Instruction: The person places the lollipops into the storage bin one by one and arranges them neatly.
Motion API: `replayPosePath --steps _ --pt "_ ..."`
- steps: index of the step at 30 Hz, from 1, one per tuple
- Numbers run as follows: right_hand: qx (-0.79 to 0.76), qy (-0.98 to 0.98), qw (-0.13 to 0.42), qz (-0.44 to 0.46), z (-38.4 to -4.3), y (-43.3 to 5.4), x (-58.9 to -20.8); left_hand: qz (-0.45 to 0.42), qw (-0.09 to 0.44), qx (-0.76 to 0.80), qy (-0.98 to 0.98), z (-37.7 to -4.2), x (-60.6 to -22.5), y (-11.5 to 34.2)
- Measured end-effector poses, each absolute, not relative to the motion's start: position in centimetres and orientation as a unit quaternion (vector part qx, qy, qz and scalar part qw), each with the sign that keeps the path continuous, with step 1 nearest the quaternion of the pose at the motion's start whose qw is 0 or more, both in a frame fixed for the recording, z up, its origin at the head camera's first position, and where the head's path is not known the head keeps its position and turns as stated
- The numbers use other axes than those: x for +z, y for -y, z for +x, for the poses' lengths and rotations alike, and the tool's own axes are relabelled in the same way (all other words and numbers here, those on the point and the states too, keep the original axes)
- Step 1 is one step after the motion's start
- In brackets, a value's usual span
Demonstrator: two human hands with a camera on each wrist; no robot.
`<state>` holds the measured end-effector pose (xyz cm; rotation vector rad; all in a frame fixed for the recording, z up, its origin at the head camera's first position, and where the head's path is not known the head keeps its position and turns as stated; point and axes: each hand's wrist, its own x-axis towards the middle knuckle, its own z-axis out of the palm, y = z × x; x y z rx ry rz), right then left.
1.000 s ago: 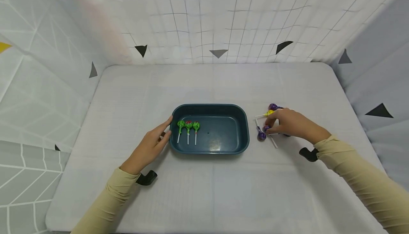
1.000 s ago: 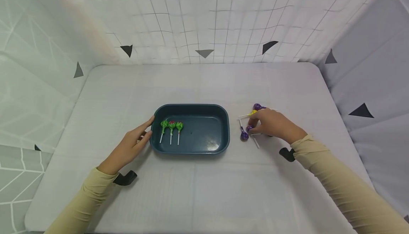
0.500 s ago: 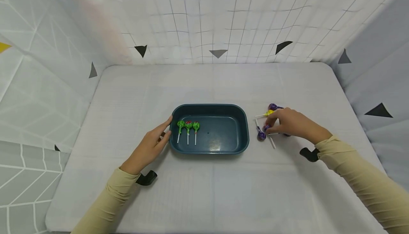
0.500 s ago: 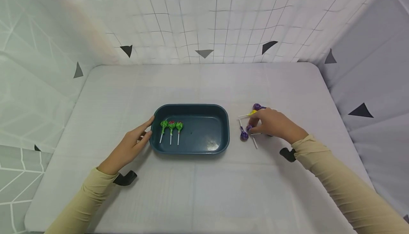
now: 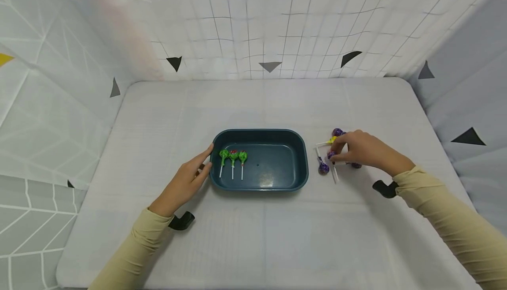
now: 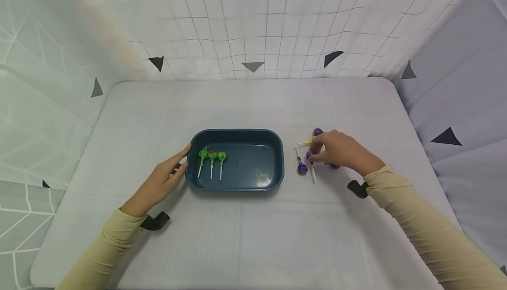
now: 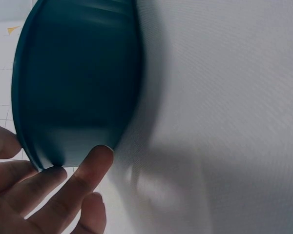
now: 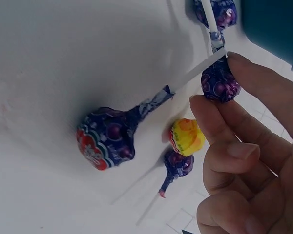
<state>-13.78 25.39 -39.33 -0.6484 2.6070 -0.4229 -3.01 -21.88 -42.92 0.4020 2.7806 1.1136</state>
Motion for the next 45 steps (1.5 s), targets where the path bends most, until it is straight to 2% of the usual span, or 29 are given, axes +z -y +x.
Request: replayPosePath --steps 45 --pt "-0.17 -0.934 0.177 -0.26 -15.0 -23.3 -35.4 0.143 0.051 0.369 -0.917 -3.1 -43.1 22.0"
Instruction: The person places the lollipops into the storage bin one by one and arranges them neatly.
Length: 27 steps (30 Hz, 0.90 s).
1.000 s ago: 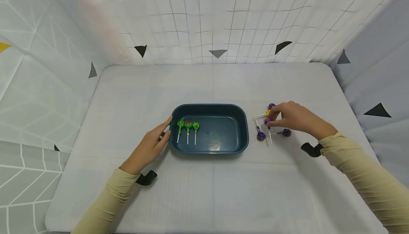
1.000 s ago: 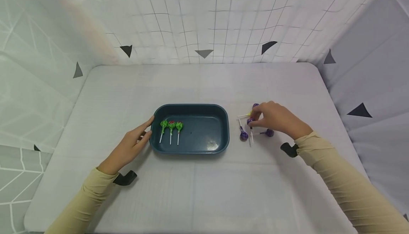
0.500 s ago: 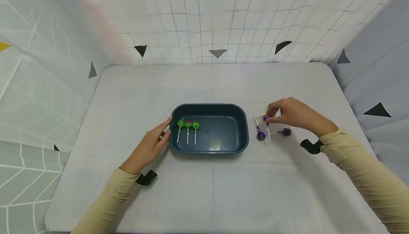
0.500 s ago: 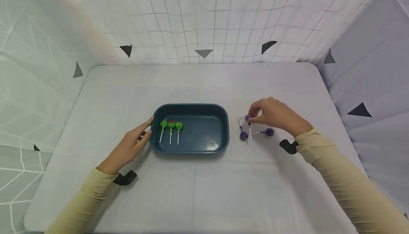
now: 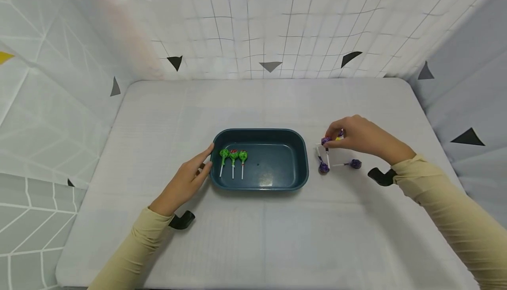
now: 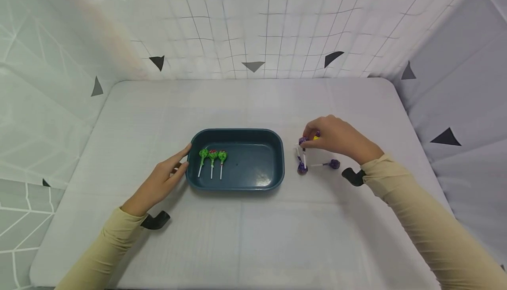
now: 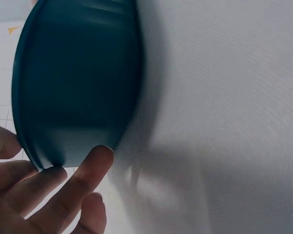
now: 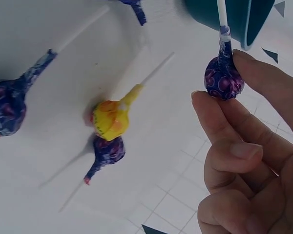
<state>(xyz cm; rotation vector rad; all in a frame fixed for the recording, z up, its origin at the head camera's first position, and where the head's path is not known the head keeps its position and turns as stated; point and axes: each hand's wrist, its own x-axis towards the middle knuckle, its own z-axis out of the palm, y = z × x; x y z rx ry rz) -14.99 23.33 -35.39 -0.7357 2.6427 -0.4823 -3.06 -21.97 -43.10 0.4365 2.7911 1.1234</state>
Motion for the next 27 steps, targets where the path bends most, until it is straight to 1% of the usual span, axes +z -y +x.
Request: replayPosePath --steps 11,18,27 --pt "-0.187 -0.928 0.173 -0.272 -15.3 -22.4 -34.9 0.144 0.051 0.366 -0.918 -3.1 -43.1 22.0" --pt "-0.194 -0.927 0.185 -0.263 -15.4 -21.4 -34.6 0.139 0.058 0.364 -0.919 -3.0 -43.0 21.9" --pt "-0.202 -0.922 0.179 -0.278 -15.5 -20.1 -34.9 0.139 0.054 0.365 -0.919 -3.0 -43.1 22.0"
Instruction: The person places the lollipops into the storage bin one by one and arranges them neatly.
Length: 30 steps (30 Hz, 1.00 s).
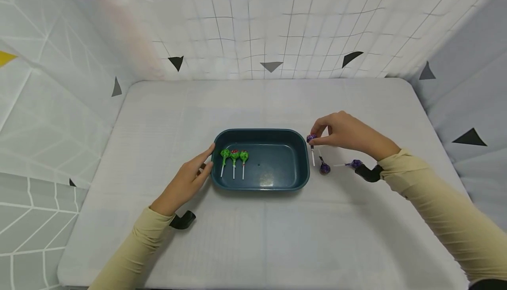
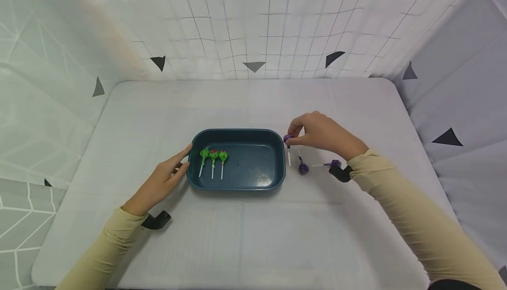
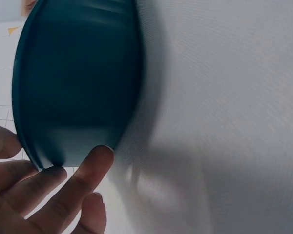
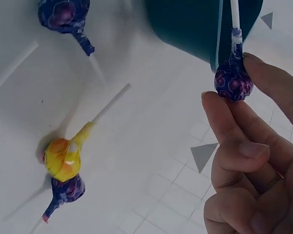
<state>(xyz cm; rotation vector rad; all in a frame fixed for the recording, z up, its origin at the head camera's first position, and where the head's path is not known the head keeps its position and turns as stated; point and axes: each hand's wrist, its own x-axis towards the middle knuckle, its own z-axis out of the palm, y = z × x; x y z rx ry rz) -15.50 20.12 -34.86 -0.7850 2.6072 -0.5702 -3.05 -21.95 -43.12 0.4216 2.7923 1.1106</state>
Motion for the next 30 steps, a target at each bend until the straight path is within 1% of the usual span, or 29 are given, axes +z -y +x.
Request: replayPosePath --steps 9,15,20,30 --pt "-0.198 -0.915 0.177 -0.305 -15.7 -18.8 -35.2 0.141 0.048 0.366 -0.918 -3.0 -43.1 22.0" --pt "-0.203 -0.911 0.176 -0.314 -15.8 -17.9 -35.5 0.135 0.06 0.37 -0.917 -3.0 -43.1 22.1" --pt "-0.198 -0.911 0.17 -0.319 -15.8 -17.2 -35.6 0.133 0.064 0.373 -0.916 -3.0 -42.9 22.1" --pt "-0.181 -0.912 0.177 -0.323 -15.7 -15.6 -35.5 0.138 0.06 0.373 -0.916 -2.9 -42.9 22.1"
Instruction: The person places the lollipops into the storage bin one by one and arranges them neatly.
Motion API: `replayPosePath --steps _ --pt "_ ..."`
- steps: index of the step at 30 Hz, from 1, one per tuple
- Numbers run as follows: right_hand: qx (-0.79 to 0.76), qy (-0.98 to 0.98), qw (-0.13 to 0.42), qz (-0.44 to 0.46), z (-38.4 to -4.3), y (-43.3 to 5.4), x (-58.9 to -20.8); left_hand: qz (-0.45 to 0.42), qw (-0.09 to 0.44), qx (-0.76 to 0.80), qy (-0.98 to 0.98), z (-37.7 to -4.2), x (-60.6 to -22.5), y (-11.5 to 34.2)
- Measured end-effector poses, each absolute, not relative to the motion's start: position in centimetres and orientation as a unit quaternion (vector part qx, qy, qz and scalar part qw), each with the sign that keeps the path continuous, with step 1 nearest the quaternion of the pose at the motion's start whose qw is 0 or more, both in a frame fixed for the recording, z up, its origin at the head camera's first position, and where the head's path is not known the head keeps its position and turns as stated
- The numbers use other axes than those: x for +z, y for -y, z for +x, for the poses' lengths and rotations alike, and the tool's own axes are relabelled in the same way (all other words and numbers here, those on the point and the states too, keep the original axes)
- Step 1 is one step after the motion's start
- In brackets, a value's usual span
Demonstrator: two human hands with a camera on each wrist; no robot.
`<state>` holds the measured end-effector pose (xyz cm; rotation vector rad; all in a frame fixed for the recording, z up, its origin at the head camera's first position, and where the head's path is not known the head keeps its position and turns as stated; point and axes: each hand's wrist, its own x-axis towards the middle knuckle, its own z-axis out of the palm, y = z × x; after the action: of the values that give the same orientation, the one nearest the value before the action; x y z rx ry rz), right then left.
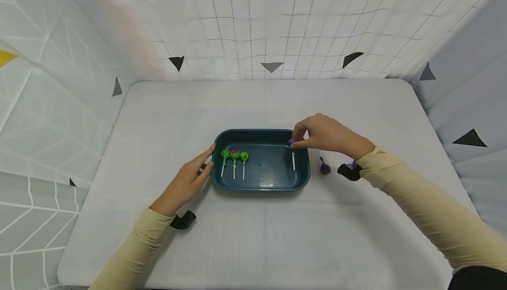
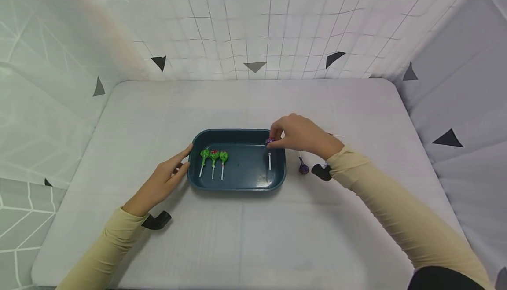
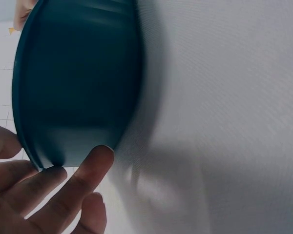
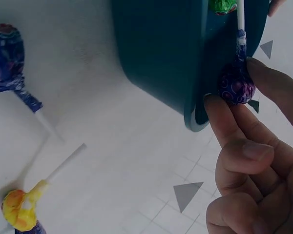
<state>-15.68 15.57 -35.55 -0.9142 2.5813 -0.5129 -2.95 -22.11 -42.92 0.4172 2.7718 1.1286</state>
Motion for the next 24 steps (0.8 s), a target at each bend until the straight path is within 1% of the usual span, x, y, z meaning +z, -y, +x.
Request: replayPosePath --steps 24 --pt "-0.156 -0.908 0.191 -0.339 -15.5 -11.8 -35.4 0.141 0.053 0.366 -0.918 -3.0 -43.1 22.1"
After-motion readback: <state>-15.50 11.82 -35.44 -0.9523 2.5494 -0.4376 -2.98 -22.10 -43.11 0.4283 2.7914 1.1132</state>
